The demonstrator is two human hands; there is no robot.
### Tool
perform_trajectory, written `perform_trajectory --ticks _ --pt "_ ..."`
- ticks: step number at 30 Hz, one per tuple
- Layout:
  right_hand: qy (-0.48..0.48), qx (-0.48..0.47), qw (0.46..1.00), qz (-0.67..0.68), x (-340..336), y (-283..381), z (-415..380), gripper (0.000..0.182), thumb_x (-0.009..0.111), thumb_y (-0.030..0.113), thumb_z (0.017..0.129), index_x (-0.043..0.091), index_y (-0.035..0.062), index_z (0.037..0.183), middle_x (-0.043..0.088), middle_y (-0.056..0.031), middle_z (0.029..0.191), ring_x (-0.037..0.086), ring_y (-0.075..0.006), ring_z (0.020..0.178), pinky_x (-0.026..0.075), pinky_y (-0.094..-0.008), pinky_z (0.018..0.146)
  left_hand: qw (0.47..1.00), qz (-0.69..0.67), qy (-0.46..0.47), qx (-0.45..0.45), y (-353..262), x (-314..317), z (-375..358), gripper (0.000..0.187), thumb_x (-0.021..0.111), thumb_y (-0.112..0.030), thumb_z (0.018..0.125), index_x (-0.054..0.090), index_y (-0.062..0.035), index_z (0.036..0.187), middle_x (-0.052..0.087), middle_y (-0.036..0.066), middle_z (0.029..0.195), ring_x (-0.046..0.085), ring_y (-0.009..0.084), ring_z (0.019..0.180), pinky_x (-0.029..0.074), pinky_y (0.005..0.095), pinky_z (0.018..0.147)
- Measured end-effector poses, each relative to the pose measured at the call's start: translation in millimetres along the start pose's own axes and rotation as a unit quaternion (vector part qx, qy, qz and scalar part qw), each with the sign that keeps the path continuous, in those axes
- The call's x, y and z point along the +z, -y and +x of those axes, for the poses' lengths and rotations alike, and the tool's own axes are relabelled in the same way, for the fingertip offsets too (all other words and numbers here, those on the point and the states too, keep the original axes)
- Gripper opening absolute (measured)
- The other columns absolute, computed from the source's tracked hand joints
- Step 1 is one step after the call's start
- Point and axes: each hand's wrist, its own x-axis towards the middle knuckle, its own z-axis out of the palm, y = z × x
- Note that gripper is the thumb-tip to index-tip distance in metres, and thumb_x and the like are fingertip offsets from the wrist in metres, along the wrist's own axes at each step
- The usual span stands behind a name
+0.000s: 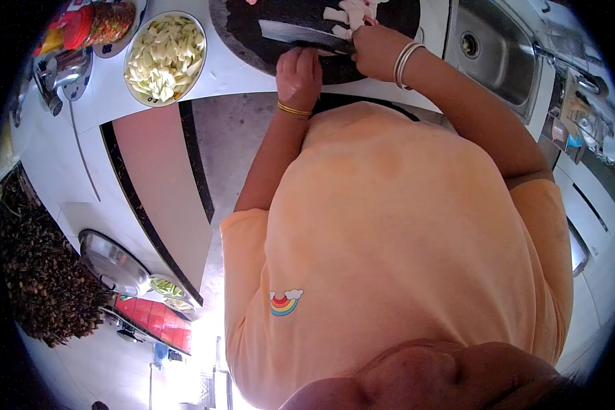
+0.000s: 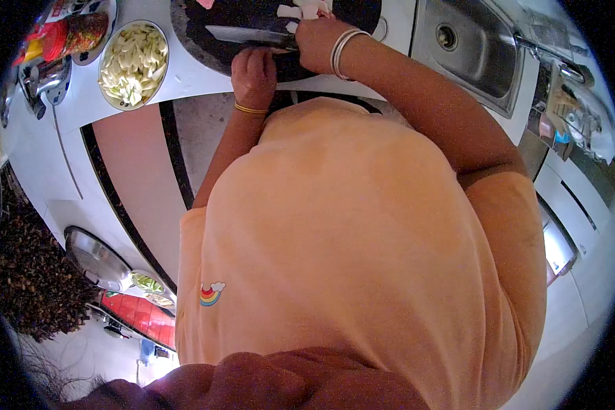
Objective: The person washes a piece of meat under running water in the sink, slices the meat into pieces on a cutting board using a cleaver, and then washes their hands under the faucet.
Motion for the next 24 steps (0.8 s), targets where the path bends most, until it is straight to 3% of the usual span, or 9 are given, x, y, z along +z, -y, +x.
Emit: perform_trajectory --ticks 7,13,15,18,21,23,24 --pt "-0.004 0.015 1.0 0.026 11 10 10 0.024 0.059 0.017 0.083 0.066 -0.0057 0.085 0.065 -0.0274 0.081 0.066 -0.0398 0.08 0.053 -0.044 0.077 1.0 -0.002 0.0 0.004 6 4 -7 0.018 0.065 -0.003 0.077 0.06 -0.0037 0.094 0.061 0.015 0.093 0.059 0.0337 0.085 0.049 0.0428 0.075" --pt "-0.11 0.047 0.986 0.119 41 3 2 0.028 0.059 0.023 0.085 0.065 -0.0047 0.086 0.065 -0.0256 0.08 0.064 -0.0408 0.08 0.052 -0.045 0.076 0.998 0.013 0.055 -0.008 0 0 0 0.02 0.066 -0.008 0.076 0.061 -0.0077 0.095 0.06 0.011 0.09 0.059 0.0302 0.084 0.047 0.0415 0.075" --pt "-0.131 0.053 0.981 0.129 50 -11 5 0.032 0.061 0.027 0.085 0.065 -0.0051 0.087 0.064 -0.0268 0.082 0.063 -0.0418 0.081 0.051 -0.0449 0.076 0.999 0.012 0.026 0.021 -4 0 8 0.019 0.066 -0.01 0.077 0.062 -0.0084 0.095 0.06 0.01 0.089 0.059 0.0297 0.082 0.047 0.0416 0.074" --pt "-0.136 0.036 0.967 0.211 51 -25 -3 0.04 0.059 0.032 0.086 0.064 -0.0067 0.095 0.065 -0.0272 0.089 0.066 -0.0393 0.082 0.053 -0.0453 0.078 0.997 0.021 0.078 0.011 -8 -6 15 0.019 0.066 -0.01 0.076 0.061 -0.0086 0.094 0.058 0.01 0.088 0.059 0.0298 0.082 0.048 0.0416 0.073" --pt "-0.209 0.085 0.927 0.298 48 -33 -18 0.043 0.062 0.036 0.085 0.064 -0.007 0.091 0.066 -0.0244 0.081 0.067 -0.0349 0.072 0.054 -0.0413 0.071 0.991 0.007 0.132 -0.018 -10 -9 21 0.02 0.064 -0.008 0.076 0.062 -0.0066 0.095 0.059 0.015 0.091 0.058 0.0344 0.087 0.048 0.0432 0.078" --pt "-0.174 0.116 0.866 0.454 28 -35 -31 0.043 0.066 0.036 0.084 0.064 -0.007 0.09 0.066 -0.0191 0.071 0.066 -0.0272 0.061 0.054 -0.0356 0.062 0.987 -0.009 0.159 -0.036 -7 -7 29 0.018 0.064 -0.007 0.074 0.062 -0.0093 0.091 0.057 0.012 0.089 0.059 0.0324 0.085 0.049 0.042 0.073" --pt "-0.21 0.109 0.843 0.482 34 -43 -27 0.043 0.068 0.036 0.083 0.064 -0.0071 0.08 0.062 -0.0135 0.058 0.06 -0.0211 0.048 0.051 -0.0321 0.053 0.986 -0.028 0.152 -0.06 -6 -6 35 0.018 0.064 -0.007 0.074 0.063 -0.0095 0.092 0.057 0.013 0.091 0.059 0.0338 0.085 0.05 0.0427 0.073"
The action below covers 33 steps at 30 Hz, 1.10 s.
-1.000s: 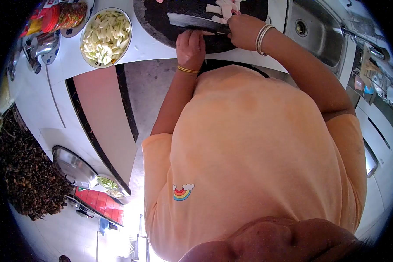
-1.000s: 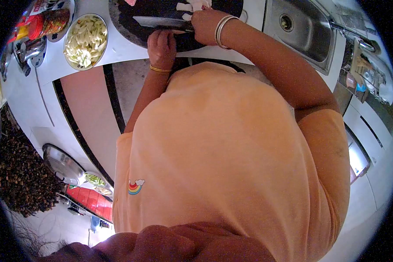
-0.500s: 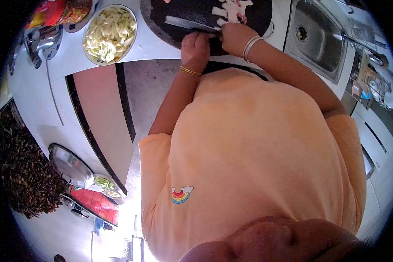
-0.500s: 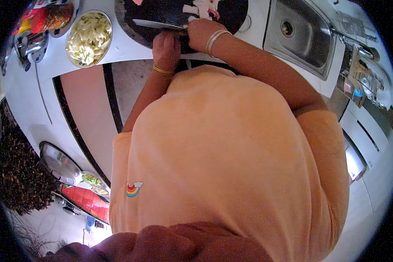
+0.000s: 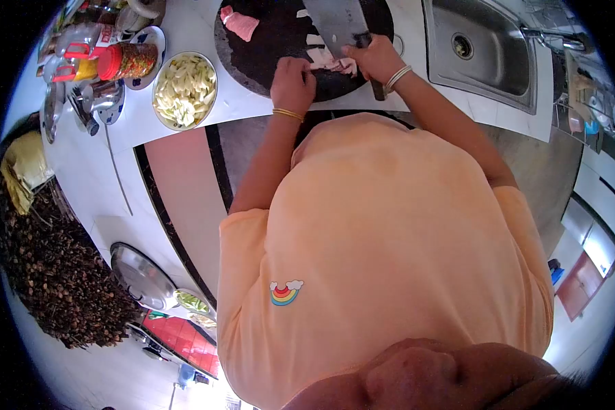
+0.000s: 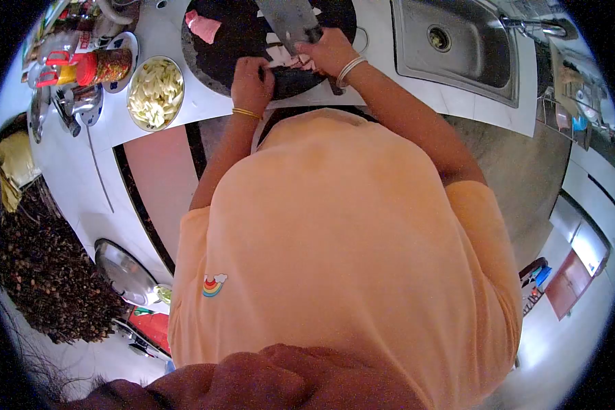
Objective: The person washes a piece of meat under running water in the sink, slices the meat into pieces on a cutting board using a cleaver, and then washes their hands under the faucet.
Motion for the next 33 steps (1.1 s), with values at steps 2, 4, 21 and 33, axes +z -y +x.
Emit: perform_trajectory --ticks 2,4,21,33 --pt "-0.006 0.008 1.0 0.008 -8 -7 10 0.043 0.069 0.036 0.083 0.064 -0.0061 0.074 0.061 -0.0127 0.055 0.059 -0.021 0.046 0.051 -0.0324 0.053 1.0 0.011 -0.004 -0.005 11 2 18 0.017 0.065 -0.008 0.074 0.063 -0.0095 0.092 0.057 0.013 0.091 0.059 0.0341 0.085 0.05 0.0429 0.074" --pt "-0.024 0.002 0.999 0.041 -11 -7 13 0.047 0.069 0.036 0.082 0.061 -0.0022 0.056 0.057 -0.0112 0.046 0.055 -0.0208 0.039 0.049 -0.0327 0.049 0.998 0.038 0.023 -0.043 17 -3 30 0.018 0.066 -0.01 0.076 0.064 -0.0065 0.094 0.059 0.014 0.093 0.059 0.0322 0.085 0.05 0.0394 0.074" --pt "0.176 0.025 0.984 -0.006 24 -28 13 0.038 0.066 0.027 0.081 0.061 -0.009 0.071 0.059 -0.0152 0.054 0.058 -0.0233 0.044 0.048 -0.0376 0.045 0.985 0.094 0.101 0.105 18 -25 17 0.011 0.063 -0.01 0.077 0.061 -0.0079 0.088 0.056 0.012 0.087 0.058 0.0342 0.085 0.05 0.0447 0.073" --pt "0.107 0.045 0.993 0.005 19 -21 4 0.036 0.062 0.029 0.081 0.064 -0.0072 0.08 0.062 -0.0167 0.061 0.062 -0.0262 0.052 0.051 -0.0385 0.052 0.993 0.037 -0.025 0.113 34 -40 37 0.024 0.059 -0.005 0.074 0.06 -0.0006 0.098 0.059 0.021 0.095 0.055 0.0408 0.089 0.046 0.0494 0.079"
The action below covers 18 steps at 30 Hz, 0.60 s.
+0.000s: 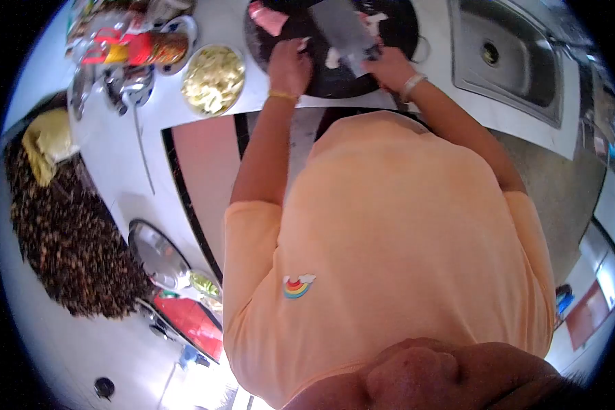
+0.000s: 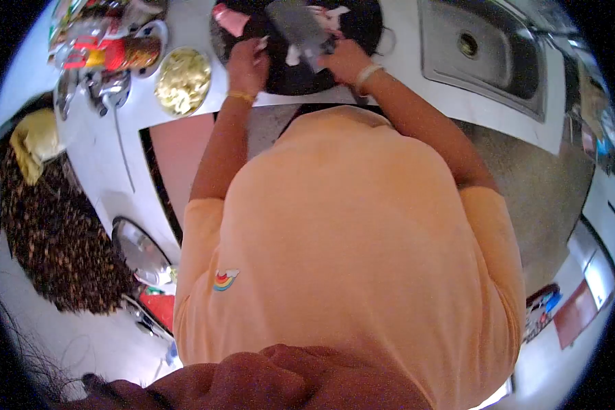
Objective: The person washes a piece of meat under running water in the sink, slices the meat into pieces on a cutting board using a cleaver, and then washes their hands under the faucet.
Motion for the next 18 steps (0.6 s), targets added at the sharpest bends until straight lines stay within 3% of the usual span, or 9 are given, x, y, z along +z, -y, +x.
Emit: perform_trajectory --ticks 2,4,6,7,9,11,12,14,18 --pt "-0.072 -0.013 0.997 0.025 -5 7 -7 0.037 0.063 0.031 0.082 0.065 -0.0039 0.095 0.066 -0.0153 0.071 0.064 -0.0235 0.063 0.053 -0.0358 0.062 0.998 0.044 0.032 -0.015 -19 -3 16 0.029 0.059 -0.008 0.073 0.06 -0.0002 0.101 0.059 0.023 0.102 0.055 0.041 0.099 0.047 0.0486 0.087" --pt "-0.156 -0.097 0.982 -0.039 -8 -13 3 0.033 0.065 0.03 0.083 0.061 -0.0016 0.087 0.061 -0.0109 0.07 0.057 -0.0196 0.057 0.046 -0.0342 0.056 0.98 0.09 0.168 -0.058 -31 -6 29 0.026 0.059 -0.015 0.078 0.065 -0.0035 0.1 0.062 0.019 0.104 0.059 0.0374 0.099 0.049 0.0474 0.088" --pt "-0.181 -0.117 0.971 0.102 -16 -24 2 0.029 0.067 0.029 0.083 0.057 0.0019 0.079 0.053 -0.0031 0.058 0.049 -0.0135 0.047 0.039 -0.0315 0.045 0.904 0.235 0.352 -0.06 -55 -16 50 0.018 0.059 -0.017 0.081 0.069 -0.0076 0.093 0.066 0.013 0.102 0.066 0.0311 0.094 0.051 0.0474 0.081" --pt "-0.196 -0.096 0.969 0.114 -18 -23 -4 0.029 0.067 0.028 0.084 0.059 0.0003 0.085 0.057 -0.0043 0.064 0.052 -0.0149 0.052 0.042 -0.0322 0.049 0.899 0.28 0.337 0.003 -55 -15 49 0.017 0.059 -0.017 0.081 0.068 -0.0065 0.09 0.069 0.014 0.089 0.068 0.0296 0.084 0.055 0.0451 0.07" --pt "-0.225 -0.056 0.963 0.141 -21 -20 -17 0.034 0.067 0.028 0.084 0.064 -0.003 0.097 0.064 -0.0068 0.077 0.057 -0.0177 0.061 0.046 -0.0336 0.058 0.866 0.298 0.4 0.027 -72 -21 68 0.02 0.057 -0.024 0.085 0.073 -0.0117 0.09 0.07 0.011 0.096 0.067 0.0265 0.09 0.052 0.0411 0.071" --pt "-0.222 -0.036 0.952 0.207 -25 -26 -25 0.025 0.067 0.026 0.085 0.06 0.0027 0.083 0.056 -0.0025 0.064 0.049 -0.013 0.05 0.039 -0.031 0.047 0.845 0.337 0.415 0.027 -93 -25 84 0.02 0.059 -0.025 0.084 0.075 -0.0153 0.091 0.07 0.007 0.097 0.066 0.0274 0.094 0.045 0.0424 0.075" --pt "-0.227 -0.034 0.941 0.25 -24 -29 -26 0.025 0.067 0.026 0.086 0.057 0.0044 0.078 0.053 -0.0015 0.06 0.046 -0.0123 0.047 0.037 -0.0311 0.044 0.8 0.333 0.496 0.051 -119 -53 102 0.021 0.061 -0.026 0.084 0.075 -0.0163 0.097 0.071 0.006 0.098 0.065 0.0276 0.097 0.043 0.0427 0.076" --pt "-0.253 -0.019 0.941 0.226 -25 -33 -26 0.026 0.066 0.024 0.087 0.054 0.0049 0.075 0.051 -0.0014 0.057 0.046 -0.013 0.045 0.037 -0.0308 0.043 0.815 0.325 0.476 -0.054 -133 -40 108 0.031 0.065 -0.034 0.082 0.072 -0.021 0.11 0.07 0.002 0.108 0.063 0.0251 0.102 0.041 0.0446 0.077" --pt "-0.247 0.001 0.927 0.281 -24 -21 -25 0.026 0.067 0.022 0.087 0.053 0.0031 0.074 0.048 -0.0018 0.053 0.047 -0.014 0.045 0.037 -0.0302 0.043 0.785 0.303 0.537 -0.059 -139 -33 117 0.041 0.062 -0.039 0.083 0.065 -0.0222 0.121 0.066 0.0 0.117 0.06 0.0216 0.109 0.041 0.0459 0.083"
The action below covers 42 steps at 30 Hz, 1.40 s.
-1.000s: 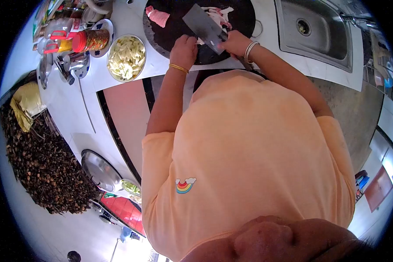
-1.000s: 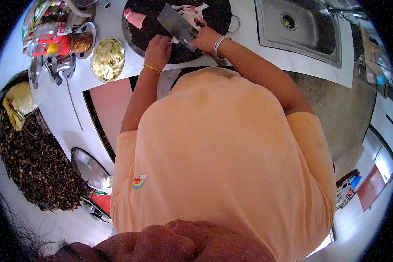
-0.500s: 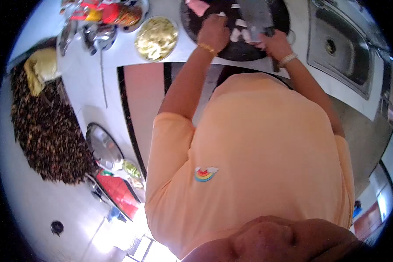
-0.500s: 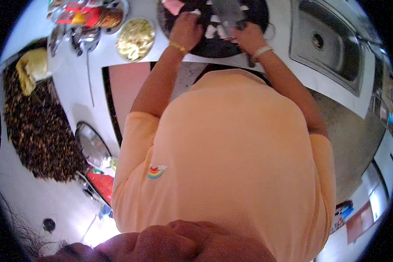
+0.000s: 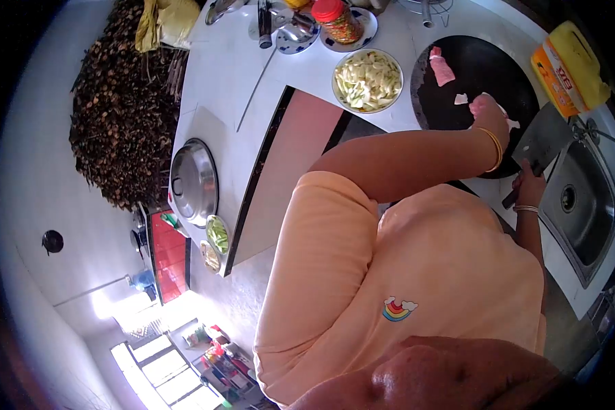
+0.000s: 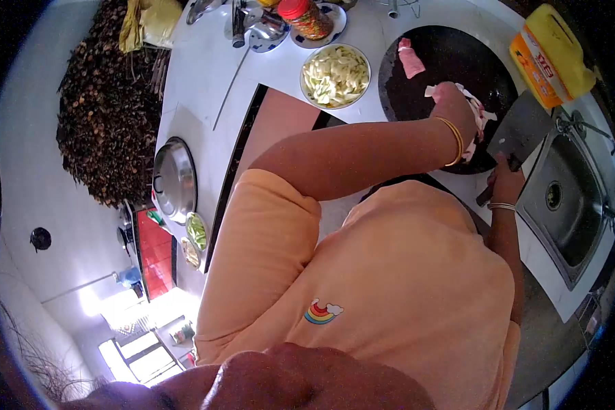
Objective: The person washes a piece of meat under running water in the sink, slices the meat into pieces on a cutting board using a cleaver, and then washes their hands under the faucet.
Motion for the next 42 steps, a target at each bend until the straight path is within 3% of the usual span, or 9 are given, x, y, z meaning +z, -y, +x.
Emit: perform_trajectory --ticks 3,6,10,21,30,32,34,37,42 --pt "-0.006 -0.017 0.999 -0.043 -4 -6 12 0.026 0.067 0.023 0.085 0.056 0.0034 0.074 0.046 -0.0008 0.053 0.047 -0.0145 0.046 0.037 -0.0305 0.043 0.988 -0.014 -0.132 -0.078 -14 23 -5 0.041 0.058 -0.038 0.084 0.065 -0.0181 0.119 0.067 0.004 0.114 0.062 0.0224 0.105 0.043 0.0461 0.081" --pt "-0.041 -0.061 0.992 -0.105 7 18 -1 0.03 0.069 0.029 0.084 0.058 0.0042 0.069 0.05 -0.0011 0.054 0.052 -0.0142 0.049 0.041 -0.0314 0.046 0.995 0.046 -0.077 -0.031 15 9 -57 0.024 0.059 -0.029 0.083 0.074 -0.0138 0.094 0.071 0.009 0.099 0.067 0.0255 0.095 0.049 0.039 0.076" --pt "-0.021 -0.09 0.996 0.0 -4 19 5 0.028 0.07 0.025 0.084 0.055 0.006 0.069 0.051 -0.0017 0.054 0.05 -0.012 0.044 0.038 -0.029 0.042 0.986 -0.013 -0.125 -0.112 37 71 -25 0.022 0.057 -0.024 0.087 0.07 -0.0145 0.102 0.066 0.007 0.107 0.062 0.0239 0.101 0.049 0.0382 0.074" --pt "0.014 -0.067 0.997 -0.031 -16 12 -4 0.023 0.067 0.019 0.086 0.055 0.001 0.077 0.053 -0.0027 0.056 0.048 -0.0114 0.044 0.039 -0.0284 0.041 0.889 -0.313 -0.33 0.063 -3 165 103 0.021 0.059 -0.018 0.081 0.066 -0.0072 0.098 0.059 0.02 0.098 0.06 0.039 0.09 0.051 0.0438 0.079" --pt "0.033 -0.054 0.998 -0.008 -19 1 -9 0.025 0.065 0.018 0.088 0.051 0.0042 0.073 0.05 -0.0009 0.053 0.045 -0.0096 0.042 0.035 -0.0271 0.04 0.708 -0.624 -0.329 -0.045 39 130 81 0.022 0.065 -0.009 0.082 0.062 0.0006 0.101 0.066 0.007 0.087 0.064 0.0144 0.075 0.052 0.027 0.066" --pt "0.035 -0.06 0.997 -0.026 -20 2 -9 0.024 0.066 0.018 0.087 0.053 0.0035 0.075 0.051 -0.0012 0.053 0.045 -0.0097 0.041 0.035 -0.027 0.04 0.696 -0.628 -0.348 -0.02 38 137 87 0.025 0.064 -0.005 0.082 0.06 0.0007 0.106 0.066 0.007 0.091 0.063 0.0142 0.075 0.053 0.0269 0.066" --pt "0.043 -0.063 0.997 -0.025 -21 -1 -7 0.023 0.066 0.018 0.087 0.053 0.0029 0.076 0.051 -0.0013 0.054 0.045 -0.0098 0.041 0.036 -0.0269 0.04 0.556 -0.788 -0.264 -0.024 36 138 87 0.027 0.064 -0.002 0.083 0.059 -0.0012 0.109 0.066 0.007 0.09 0.063 0.0139 0.074 0.053 0.0267 0.064" --pt "0.056 -0.066 0.996 -0.033 -20 -1 -7 0.022 0.066 0.019 0.087 0.055 0.0018 0.078 0.051 -0.0013 0.054 0.046 -0.01 0.042 0.036 -0.027 0.04 0.486 -0.855 -0.18 -0.018 33 137 72 0.028 0.063 0.0 0.084 0.058 -0.0026 0.111 0.065 0.007 0.089 0.063 0.0139 0.071 0.053 0.0262 0.062" --pt "0.093 -0.059 0.991 -0.076 -18 -4 -8 0.029 0.067 0.026 0.085 0.062 -0.0016 0.089 0.056 -0.0047 0.056 0.052 -0.0129 0.045 0.043 -0.0302 0.044 0.441 -0.882 -0.165 -0.011 21 142 49 0.025 0.063 0.0 0.084 0.057 0.0009 0.108 0.064 0.008 0.085 0.062 0.0141 0.068 0.051 0.0238 0.057"
